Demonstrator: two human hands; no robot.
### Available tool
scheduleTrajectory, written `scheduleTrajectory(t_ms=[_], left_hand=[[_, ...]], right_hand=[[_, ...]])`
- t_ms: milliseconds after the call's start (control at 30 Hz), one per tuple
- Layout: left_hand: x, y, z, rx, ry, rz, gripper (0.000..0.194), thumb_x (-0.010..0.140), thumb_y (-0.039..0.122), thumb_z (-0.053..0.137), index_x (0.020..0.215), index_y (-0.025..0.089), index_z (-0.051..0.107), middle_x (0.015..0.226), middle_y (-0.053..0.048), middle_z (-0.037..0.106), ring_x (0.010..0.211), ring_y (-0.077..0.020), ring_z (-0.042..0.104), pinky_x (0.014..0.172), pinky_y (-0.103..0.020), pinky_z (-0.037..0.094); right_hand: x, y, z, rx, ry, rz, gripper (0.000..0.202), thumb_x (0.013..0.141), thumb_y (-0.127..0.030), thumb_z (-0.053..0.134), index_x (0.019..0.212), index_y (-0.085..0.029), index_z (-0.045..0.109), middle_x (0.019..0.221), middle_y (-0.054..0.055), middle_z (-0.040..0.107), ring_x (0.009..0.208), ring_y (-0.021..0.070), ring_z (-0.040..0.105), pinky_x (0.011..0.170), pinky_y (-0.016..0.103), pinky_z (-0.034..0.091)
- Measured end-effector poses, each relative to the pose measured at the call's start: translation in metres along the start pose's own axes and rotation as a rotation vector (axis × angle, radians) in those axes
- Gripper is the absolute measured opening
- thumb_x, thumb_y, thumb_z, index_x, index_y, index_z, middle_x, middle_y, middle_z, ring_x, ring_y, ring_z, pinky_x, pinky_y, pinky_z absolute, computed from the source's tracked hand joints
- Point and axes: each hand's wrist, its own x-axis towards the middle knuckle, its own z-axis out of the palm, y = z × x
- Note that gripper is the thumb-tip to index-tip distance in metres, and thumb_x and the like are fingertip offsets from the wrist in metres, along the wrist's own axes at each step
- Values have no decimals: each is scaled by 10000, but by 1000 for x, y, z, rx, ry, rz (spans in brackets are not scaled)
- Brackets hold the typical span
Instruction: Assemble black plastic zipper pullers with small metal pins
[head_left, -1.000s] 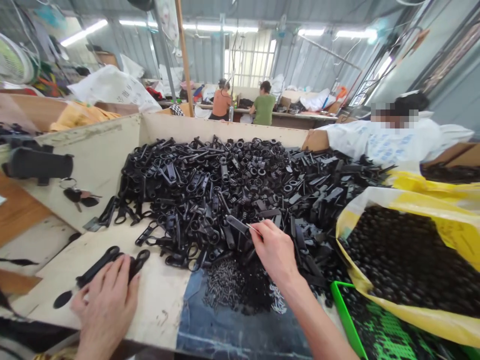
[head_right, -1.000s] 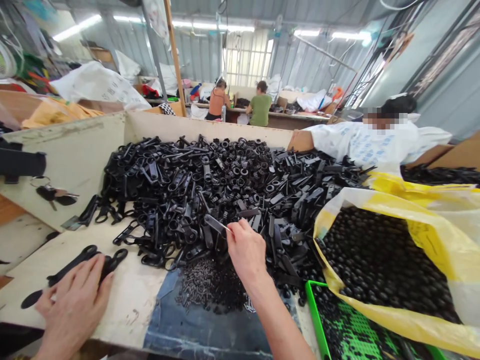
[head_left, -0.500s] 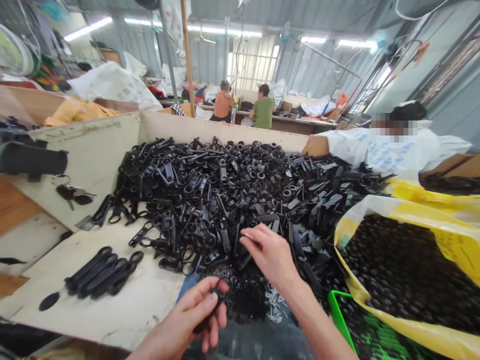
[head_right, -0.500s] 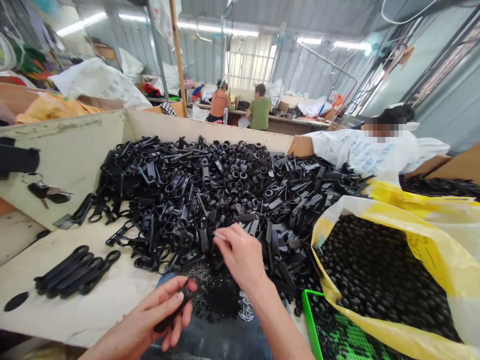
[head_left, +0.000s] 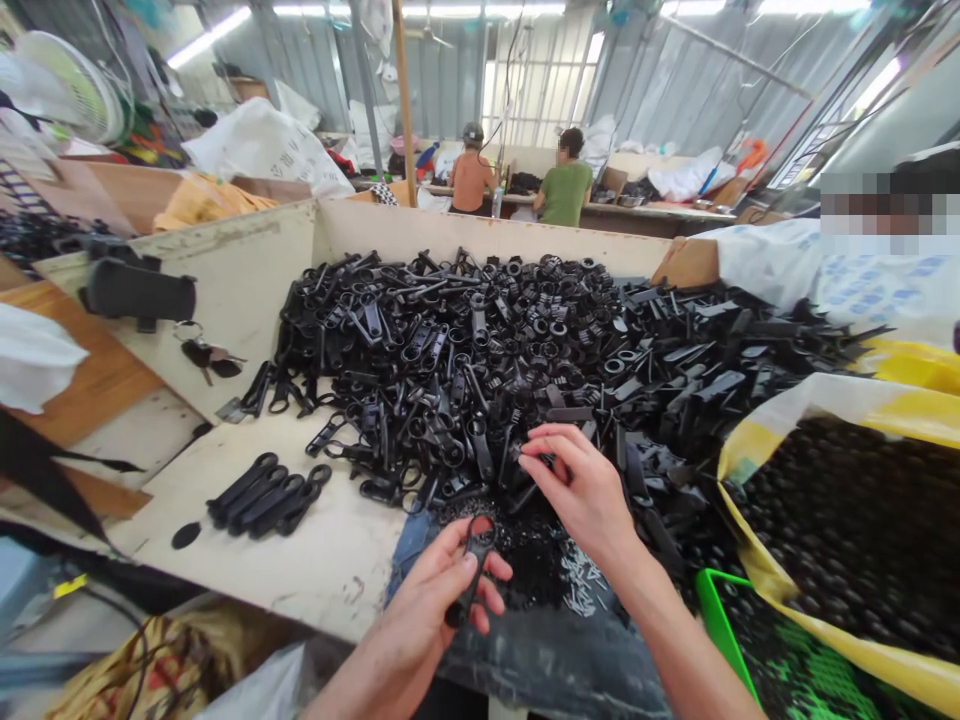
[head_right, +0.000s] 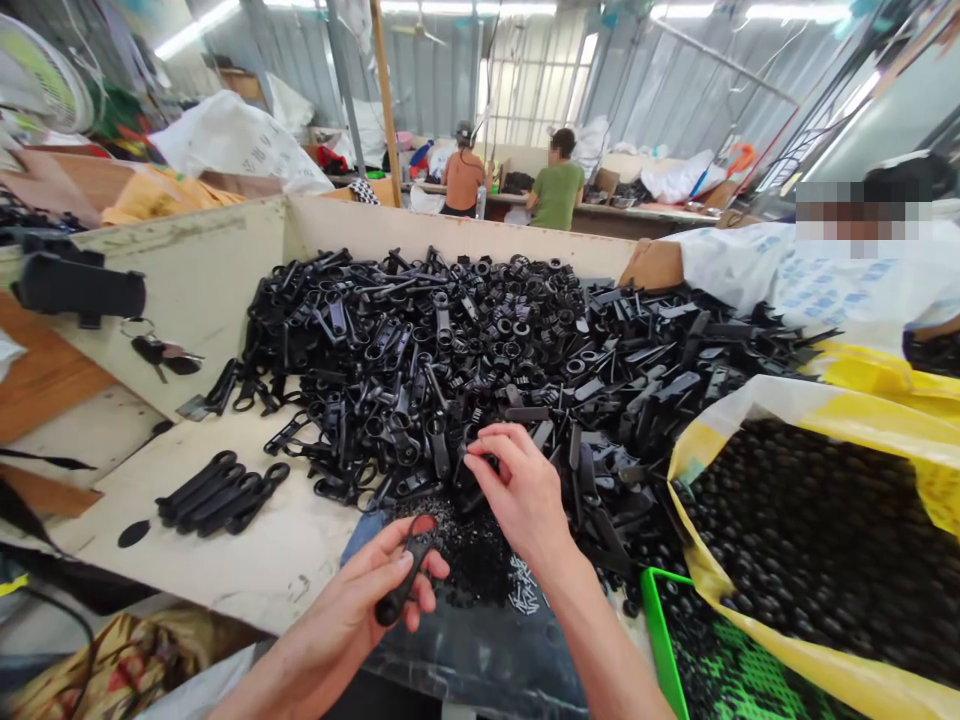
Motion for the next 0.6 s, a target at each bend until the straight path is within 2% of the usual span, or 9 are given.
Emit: scheduleTrajectory(t_ms=[33, 100, 233, 300, 433, 600], left_hand=[[-2, -3, 1, -10, 4, -5, 592, 834, 474, 787, 1302, 169, 589, 1027, -90, 713, 750, -147, 615, 647, -260, 431], [-4, -9, 4, -23, 8, -13, 575, 844, 465, 776, 1306, 173, 597, 954, -61, 698, 712, -131, 584, 617, -247, 398], [-9, -19, 12, 32, 4, -9, 758, 805, 591, 749, 1366, 117, 561, 644, 25, 568, 606, -128, 480, 568, -244, 330], [-13, -20, 17, 124, -8, -7, 802, 808, 635, 707, 1380, 96, 550, 631, 34, 536, 604, -132, 458, 572, -252, 323], [-22, -15, 21, 347, -12, -21, 717, 908, 590, 569, 1422, 92, 518, 683, 27, 528, 660, -149, 470, 649, -276, 363], [-26, -19, 21, 558, -25, -32, 617, 975, 516, 452, 1417, 88, 502, 679, 35, 505, 673, -167, 478, 688, -306, 375]], right_hand=[[-13, -4, 0, 144, 12, -60, 71, 990, -231, 636, 944, -221, 689, 1125, 47, 723, 762, 130, 700, 634, 217, 546], [-41, -11, 0, 361, 14, -179, 83, 1004, -206, 604, 982, -223, 683, 1118, 65, 752, 873, 155, 743, 723, 224, 593], [-83, -19, 2, 301, 30, -314, 136, 1016, -139, 565, 1013, -200, 686, 1213, 123, 754, 887, 159, 783, 766, 217, 624], [-92, -17, 1, 246, 77, -357, 143, 1022, -138, 565, 1081, -181, 687, 1180, 135, 772, 955, 178, 784, 820, 226, 630], [-99, -13, -3, 169, 128, -399, 274, 1033, -144, 564, 1288, -154, 664, 1106, 124, 790, 982, 181, 776, 880, 245, 632], [-106, -13, -6, 166, 132, -412, 262, 1033, -134, 561, 1251, -155, 703, 1081, 119, 785, 951, 171, 768, 848, 236, 641]])
